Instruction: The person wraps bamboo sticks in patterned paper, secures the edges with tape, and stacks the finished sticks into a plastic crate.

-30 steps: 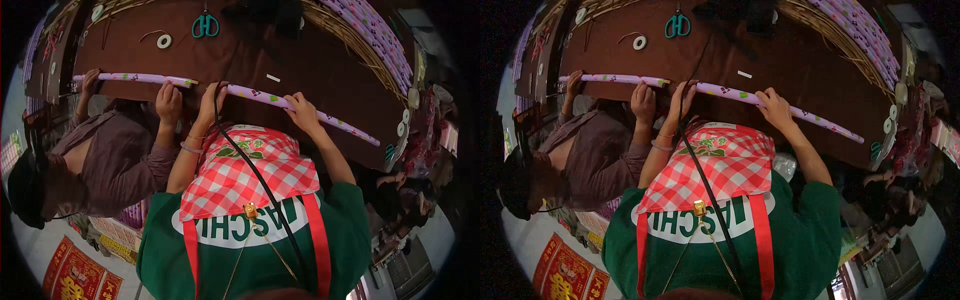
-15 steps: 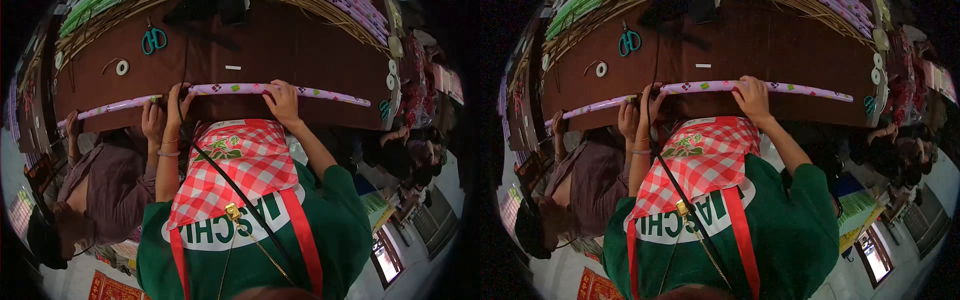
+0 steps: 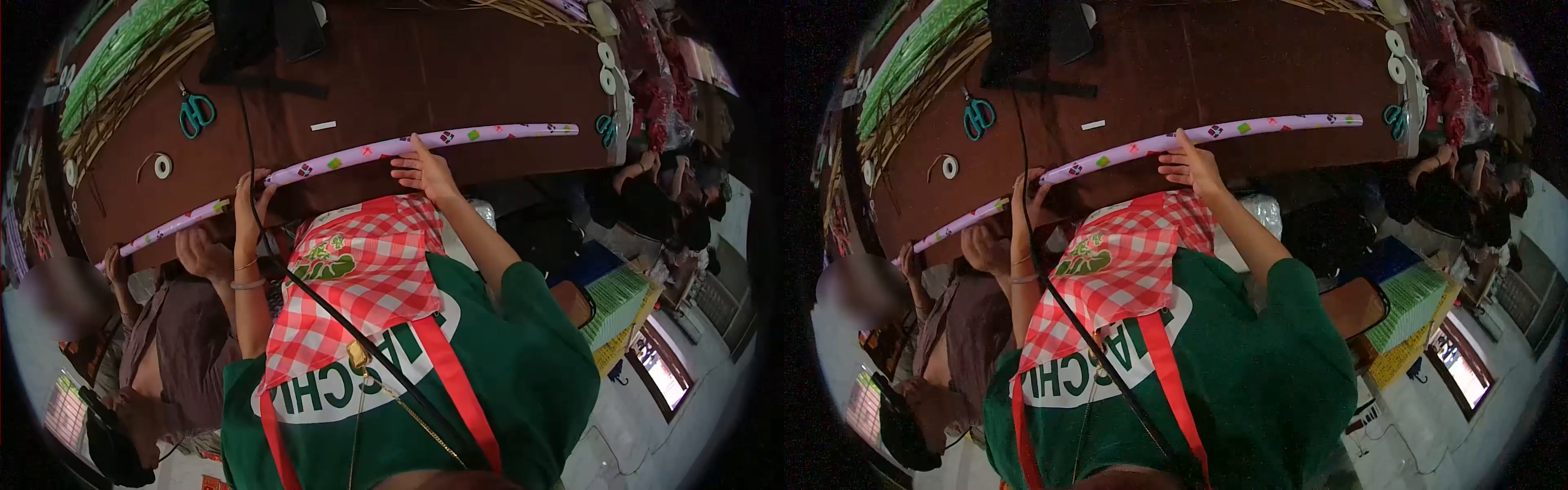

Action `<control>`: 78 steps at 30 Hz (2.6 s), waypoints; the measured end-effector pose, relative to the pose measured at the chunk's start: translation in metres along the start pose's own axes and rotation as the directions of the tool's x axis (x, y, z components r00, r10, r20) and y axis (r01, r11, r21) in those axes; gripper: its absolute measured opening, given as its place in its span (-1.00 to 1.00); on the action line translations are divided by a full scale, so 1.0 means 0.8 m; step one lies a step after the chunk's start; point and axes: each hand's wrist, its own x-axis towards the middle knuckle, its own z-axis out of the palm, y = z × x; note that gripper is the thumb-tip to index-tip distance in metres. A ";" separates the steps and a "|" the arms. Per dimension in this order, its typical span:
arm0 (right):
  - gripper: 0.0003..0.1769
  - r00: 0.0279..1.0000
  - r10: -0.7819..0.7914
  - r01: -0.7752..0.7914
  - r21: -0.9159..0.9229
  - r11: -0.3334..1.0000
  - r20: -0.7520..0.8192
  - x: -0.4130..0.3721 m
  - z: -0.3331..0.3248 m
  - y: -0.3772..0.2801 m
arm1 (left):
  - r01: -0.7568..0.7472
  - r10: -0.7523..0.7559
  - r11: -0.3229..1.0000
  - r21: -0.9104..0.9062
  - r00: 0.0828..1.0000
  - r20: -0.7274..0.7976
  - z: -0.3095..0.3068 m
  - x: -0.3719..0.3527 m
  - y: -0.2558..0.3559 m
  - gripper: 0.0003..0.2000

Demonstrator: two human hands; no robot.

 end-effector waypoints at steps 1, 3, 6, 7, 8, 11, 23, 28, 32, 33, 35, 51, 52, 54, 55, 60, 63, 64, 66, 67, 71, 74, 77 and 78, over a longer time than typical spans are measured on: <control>-0.27 1.000 -0.001 0.001 -0.005 1.000 0.008 0.003 -0.003 0.001 | -0.008 0.008 1.000 -0.001 1.000 0.003 0.000 0.000 -0.003 -0.76; -0.28 1.000 -0.024 0.024 -0.013 1.000 -0.003 0.007 -0.004 0.002 | -0.032 0.033 0.999 -0.026 0.999 0.018 0.000 0.000 -0.004 -0.77; -0.32 0.997 -0.075 0.074 -0.046 0.996 -0.031 0.006 -0.004 0.003 | 0.002 -0.001 0.996 -0.093 1.000 0.017 0.001 -0.001 0.002 -0.79; -0.34 0.994 -0.105 0.102 -0.071 0.992 -0.041 0.006 -0.003 0.004 | -0.003 0.005 0.995 -0.098 1.000 0.018 0.003 -0.002 -0.001 -0.79; -0.34 0.993 -0.108 0.105 -0.071 0.992 -0.044 0.004 0.000 0.008 | 0.076 -0.067 0.974 -0.215 0.996 0.051 0.005 -0.005 -0.006 -0.79; -0.50 0.850 -0.499 0.505 -0.004 0.863 -0.168 -0.014 0.011 0.017 | 0.155 -0.114 0.850 -0.504 0.987 0.113 0.015 -0.018 -0.010 -0.78; -0.64 0.319 -0.881 0.929 -0.069 0.364 -0.349 -0.180 -0.013 -0.219 | -0.203 0.195 0.979 -0.009 0.954 -0.227 0.055 -0.004 0.026 -0.83; -0.76 0.328 -0.927 0.875 -0.311 0.371 -0.182 -0.136 -0.076 -0.199 | -0.346 0.374 0.922 0.176 0.912 -0.167 0.101 0.052 0.041 -0.78; -0.73 0.411 -0.889 0.787 -0.413 0.459 -0.204 -0.103 -0.075 -0.117 | -0.298 0.377 0.886 0.355 0.908 -0.180 0.131 0.094 0.055 -0.78; -0.72 0.456 -0.863 0.717 -0.485 0.501 -0.217 -0.097 -0.084 -0.092 | -0.288 0.366 0.890 0.353 0.914 -0.177 0.129 0.092 0.049 -0.78; -0.70 0.516 -0.828 0.644 -0.537 0.545 -0.221 -0.072 -0.126 -0.048 | -0.329 0.397 0.841 0.430 0.915 -0.075 0.126 0.089 0.043 -0.82; -0.64 0.550 -0.711 0.252 -0.899 -0.359 0.438 -0.081 -0.200 -0.055 | -0.177 0.256 0.926 0.332 0.943 -0.211 0.083 -0.001 0.001 -0.82; -0.63 0.525 -0.703 0.275 -0.877 -0.394 0.480 -0.067 -0.198 -0.063 | -0.147 0.217 0.930 0.337 0.960 -0.177 0.081 -0.003 -0.004 -0.84; -0.63 0.607 -0.659 0.256 -0.894 -0.367 0.444 -0.056 -0.163 -0.080 | -0.082 0.144 0.965 0.249 0.959 -0.244 0.066 -0.020 0.000 -0.84; -0.65 0.534 -0.662 0.315 -0.850 -0.422 0.526 -0.043 -0.158 -0.084 | -0.014 0.061 0.987 0.157 0.951 -0.303 0.057 -0.031 0.000 -0.85; -0.68 0.482 -0.558 0.451 -0.737 -0.504 0.676 -0.014 -0.104 -0.106 | 0.253 -0.200 0.967 0.028 0.823 -0.532 -0.009 -0.086 -0.026 -0.80; -0.69 0.466 -0.530 0.463 -0.705 -0.537 0.709 -0.005 -0.083 -0.100 | 0.402 -0.539 0.820 -0.408 0.784 -0.310 -0.017 -0.133 -0.008 -0.81; -0.68 0.463 -0.524 0.488 -0.699 -0.524 0.715 -0.002 -0.079 -0.098 | 0.417 -0.543 0.818 -0.396 0.786 -0.295 -0.009 -0.153 -0.008 -0.82; -0.67 0.461 -0.515 0.513 -0.691 -0.509 0.722 0.000 -0.071 -0.094 | 0.445 -0.602 0.751 -0.487 0.765 -0.228 0.021 -0.197 -0.032 -0.82; -0.65 0.473 -0.517 0.494 -0.701 -0.514 0.713 0.001 -0.068 -0.091 | 0.536 -0.643 0.742 -0.403 0.738 -0.205 0.031 -0.217 -0.038 -0.80; -0.60 0.501 -0.528 0.462 -0.727 -0.507 0.686 0.003 -0.063 -0.088 | 0.691 -0.732 0.681 -0.242 0.654 -0.191 0.075 -0.278 -0.081 -0.78; -0.58 0.452 -0.522 0.474 -0.691 -0.546 0.723 0.013 -0.066 -0.092 | 0.746 -0.759 0.651 -0.144 0.629 -0.171 0.084 -0.290 -0.092 -0.84; -0.55 0.463 -0.538 0.472 -0.710 -0.522 0.704 0.006 -0.064 -0.089 | 0.721 -0.721 0.688 -0.088 0.663 -0.202 0.083 -0.292 -0.101 -0.85; -0.55 0.459 -0.550 0.466 -0.717 -0.519 0.697 0.006 -0.064 -0.088 | 0.668 -0.650 0.744 -0.018 0.716 -0.256 0.091 -0.302 -0.123 -0.79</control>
